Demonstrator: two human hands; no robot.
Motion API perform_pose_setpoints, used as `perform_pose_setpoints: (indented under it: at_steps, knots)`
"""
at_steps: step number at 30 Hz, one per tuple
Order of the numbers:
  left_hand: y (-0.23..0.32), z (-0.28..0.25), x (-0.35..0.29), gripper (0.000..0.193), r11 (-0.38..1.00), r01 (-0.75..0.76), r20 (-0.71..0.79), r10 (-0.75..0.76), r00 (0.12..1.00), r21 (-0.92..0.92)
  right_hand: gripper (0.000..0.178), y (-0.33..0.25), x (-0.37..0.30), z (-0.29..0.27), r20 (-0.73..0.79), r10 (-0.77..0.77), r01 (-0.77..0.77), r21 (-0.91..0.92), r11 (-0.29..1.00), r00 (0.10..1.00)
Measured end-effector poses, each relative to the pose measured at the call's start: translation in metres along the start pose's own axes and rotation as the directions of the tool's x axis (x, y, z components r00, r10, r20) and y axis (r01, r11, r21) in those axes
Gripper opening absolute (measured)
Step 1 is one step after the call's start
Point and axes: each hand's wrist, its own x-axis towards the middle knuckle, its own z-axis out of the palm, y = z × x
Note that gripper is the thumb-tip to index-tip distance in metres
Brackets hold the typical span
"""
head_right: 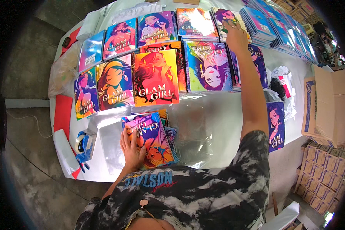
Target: The person places stacks of spiral-bound notebooks into clear plastic bags and seals them using a tape dispenser. The notebooks feature colorful 'Glam Girl' covers. The person repeatedly picks up stacks, inserts them into bags, and applies tape to seal the packages.
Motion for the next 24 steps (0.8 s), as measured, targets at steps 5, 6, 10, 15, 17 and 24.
perform_pose_setpoints:
  at_steps: [5, 6, 10, 15, 17, 24]
  knots:
    - [-0.002, 0.002, 0.001, 0.073, 0.995, 0.018, -0.014, -0.02, 1.0, -0.101, 0.034, 0.042, 0.003, 0.066, 0.401, 0.081, -0.181, 0.22, 0.959, 0.913]
    - [-0.003, 0.002, -0.002, 0.073, 0.995, 0.027, -0.034, -0.03, 0.999, -0.099, 0.031, 0.028, 0.018, 0.057, 0.422, 0.084, -0.196, 0.229, 0.953, 0.903]
    - [-0.003, 0.003, -0.003, 0.073, 0.994, -0.007, -0.061, 0.001, 0.998, -0.111, 0.021, 0.034, 0.017, 0.036, 0.242, 0.181, -0.26, 0.354, 0.898, 0.953]
    - [0.004, -0.032, 0.019, 0.086, 0.986, -0.142, -0.416, 0.091, 0.905, -0.092, 0.02, -0.089, 0.009, -0.152, -0.044, 0.092, -0.032, 0.722, 0.692, 0.995]
    - [0.024, -0.084, 0.033, 0.08, 0.941, -0.327, -0.657, 0.192, 0.729, -0.088, 0.021, -0.155, -0.022, -0.227, -0.202, -0.302, 0.349, 0.73, 0.588, 0.932]
    - [-0.004, -0.1, 0.006, 0.028, 0.508, -0.099, -0.279, -0.293, 0.914, -0.855, 0.058, -0.256, -0.17, -0.219, 0.2, 0.355, -0.183, 0.98, -0.08, 0.913]
